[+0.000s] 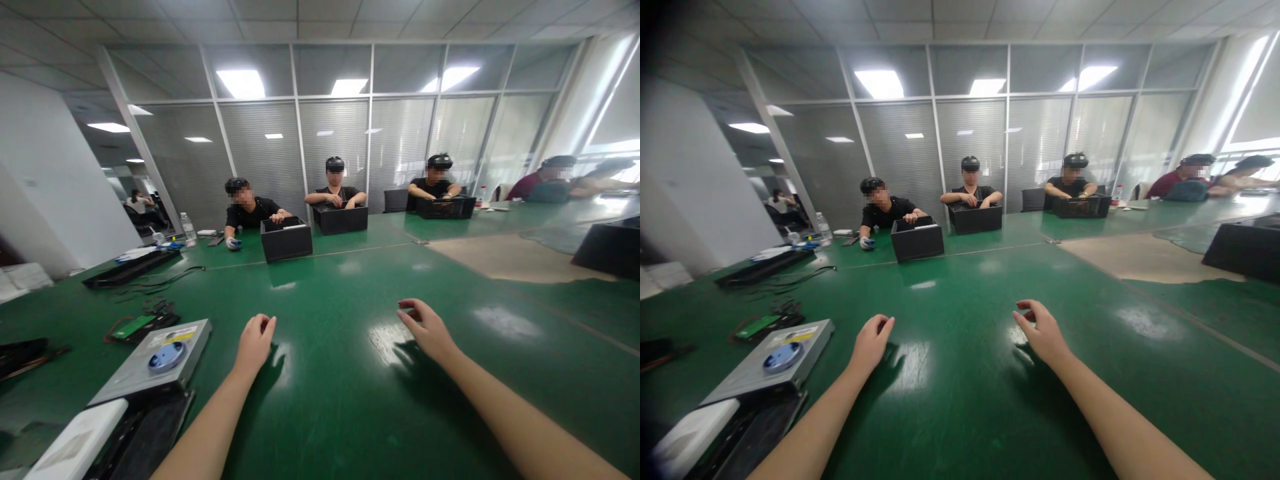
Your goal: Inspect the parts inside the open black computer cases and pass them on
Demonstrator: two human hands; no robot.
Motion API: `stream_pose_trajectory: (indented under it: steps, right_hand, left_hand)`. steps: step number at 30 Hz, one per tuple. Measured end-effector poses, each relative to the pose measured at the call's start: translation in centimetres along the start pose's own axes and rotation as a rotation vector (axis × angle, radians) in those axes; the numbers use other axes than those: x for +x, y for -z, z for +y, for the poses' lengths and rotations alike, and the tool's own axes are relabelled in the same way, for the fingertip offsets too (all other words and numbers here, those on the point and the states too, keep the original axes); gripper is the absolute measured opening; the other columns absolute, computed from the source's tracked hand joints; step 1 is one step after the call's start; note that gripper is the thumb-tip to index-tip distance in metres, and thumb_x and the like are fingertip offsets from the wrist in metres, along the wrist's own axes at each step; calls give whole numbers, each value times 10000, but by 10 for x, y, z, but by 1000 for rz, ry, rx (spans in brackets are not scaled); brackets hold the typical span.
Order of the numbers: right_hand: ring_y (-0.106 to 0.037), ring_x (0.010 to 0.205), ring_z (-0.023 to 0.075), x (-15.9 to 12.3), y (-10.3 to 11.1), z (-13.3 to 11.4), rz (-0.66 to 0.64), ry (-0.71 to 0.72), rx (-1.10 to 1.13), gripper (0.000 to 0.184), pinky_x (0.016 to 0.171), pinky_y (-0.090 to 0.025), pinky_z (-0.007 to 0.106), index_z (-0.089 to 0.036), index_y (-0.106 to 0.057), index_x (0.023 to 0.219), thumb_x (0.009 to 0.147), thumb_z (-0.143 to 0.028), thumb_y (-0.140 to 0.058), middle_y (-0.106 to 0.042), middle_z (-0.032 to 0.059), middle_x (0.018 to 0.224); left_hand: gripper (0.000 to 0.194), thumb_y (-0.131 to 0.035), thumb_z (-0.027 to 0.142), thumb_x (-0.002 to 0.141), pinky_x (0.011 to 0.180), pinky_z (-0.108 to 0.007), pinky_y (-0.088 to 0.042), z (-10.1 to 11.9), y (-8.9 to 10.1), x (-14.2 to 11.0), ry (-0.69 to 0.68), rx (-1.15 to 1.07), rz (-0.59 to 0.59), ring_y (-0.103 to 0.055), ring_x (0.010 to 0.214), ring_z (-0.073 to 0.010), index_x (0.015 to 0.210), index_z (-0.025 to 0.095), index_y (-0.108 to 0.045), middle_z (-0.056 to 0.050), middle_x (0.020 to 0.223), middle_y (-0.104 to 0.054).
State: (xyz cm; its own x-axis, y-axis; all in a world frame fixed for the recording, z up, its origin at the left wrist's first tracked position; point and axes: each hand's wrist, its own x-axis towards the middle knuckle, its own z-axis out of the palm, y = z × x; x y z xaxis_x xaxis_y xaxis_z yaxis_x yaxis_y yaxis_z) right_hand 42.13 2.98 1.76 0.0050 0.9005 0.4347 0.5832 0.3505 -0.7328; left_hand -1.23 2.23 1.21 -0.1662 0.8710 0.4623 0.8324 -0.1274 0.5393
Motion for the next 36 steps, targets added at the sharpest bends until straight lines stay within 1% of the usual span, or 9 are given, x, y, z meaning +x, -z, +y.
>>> stream_pose_trajectory:
  steps: [5,9,18,22,26,29,32,34,36]
  right_hand:
    - [-663,812,231,9,5,32,-14,-92,58,423,758,-506,374,-197,-610,1105,897,-550,-504,-694,85,1006]
    - [-665,796,221,9,2,41,-11,-121,37,472,750,-488,367,-189,-622,1100,880,-591,-510,-701,72,980]
    - [-629,711,201,10,2,31,-65,-56,22,448,698,-478,353,-171,-645,1077,884,-557,-524,-694,73,871]
    - [-607,711,179,12,-1,24,-51,35,17,370,696,-492,342,-163,-643,1055,883,-480,-560,-677,88,941]
    - [-621,814,178,6,1,-1,-43,177,-13,288,763,-510,335,-174,-634,1077,881,-380,-588,-636,89,1038]
    - [-620,918,198,3,16,-28,44,264,-117,267,857,-497,347,-185,-625,1100,880,-333,-591,-623,87,1064]
    - [-598,1023,235,17,42,-44,168,281,-295,268,937,-466,363,-185,-620,1092,898,-361,-565,-629,103,1084]
    - [-584,1074,263,40,63,-43,212,221,-472,333,974,-442,374,-169,-625,1102,907,-427,-545,-632,126,1109]
    - [-574,1112,292,73,83,-33,202,94,-665,444,985,-427,391,-134,-629,1137,907,-499,-526,-628,165,1148]
  left_hand:
    - [292,-451,478,934,752,-336,-442,10,0,-6,-53,-8,-57,-572,754,-196,853,217,-554,-23,827,-598]
    - [202,-497,401,903,740,-326,-442,19,-4,-9,-69,18,-112,-578,761,-190,926,210,-561,-15,832,-591]
    - [212,-507,387,881,698,-313,-421,27,-9,-12,-82,61,-244,-563,699,-177,989,216,-569,-4,807,-600]
    - [251,-490,430,890,698,-314,-417,24,-10,-7,-83,85,-271,-579,713,-188,991,216,-572,-11,823,-613]
    - [292,-476,476,896,712,-316,-425,21,-11,-1,-81,91,-310,-597,741,-201,990,221,-583,-18,841,-629]
    - [314,-470,497,895,733,-318,-433,19,-10,1,-98,92,-332,-612,793,-218,963,223,-607,-29,865,-647]
    - [327,-469,509,894,748,-323,-440,17,-9,3,-99,97,-358,-619,821,-226,948,223,-620,-36,886,-658]
    - [332,-465,512,896,754,-327,-442,17,-10,4,-97,103,-370,-621,831,-228,947,224,-622,-38,893,-659]
    - [331,-463,510,895,747,-325,-441,17,-12,5,-90,109,-378,-624,835,-228,943,226,-625,-39,901,-663]
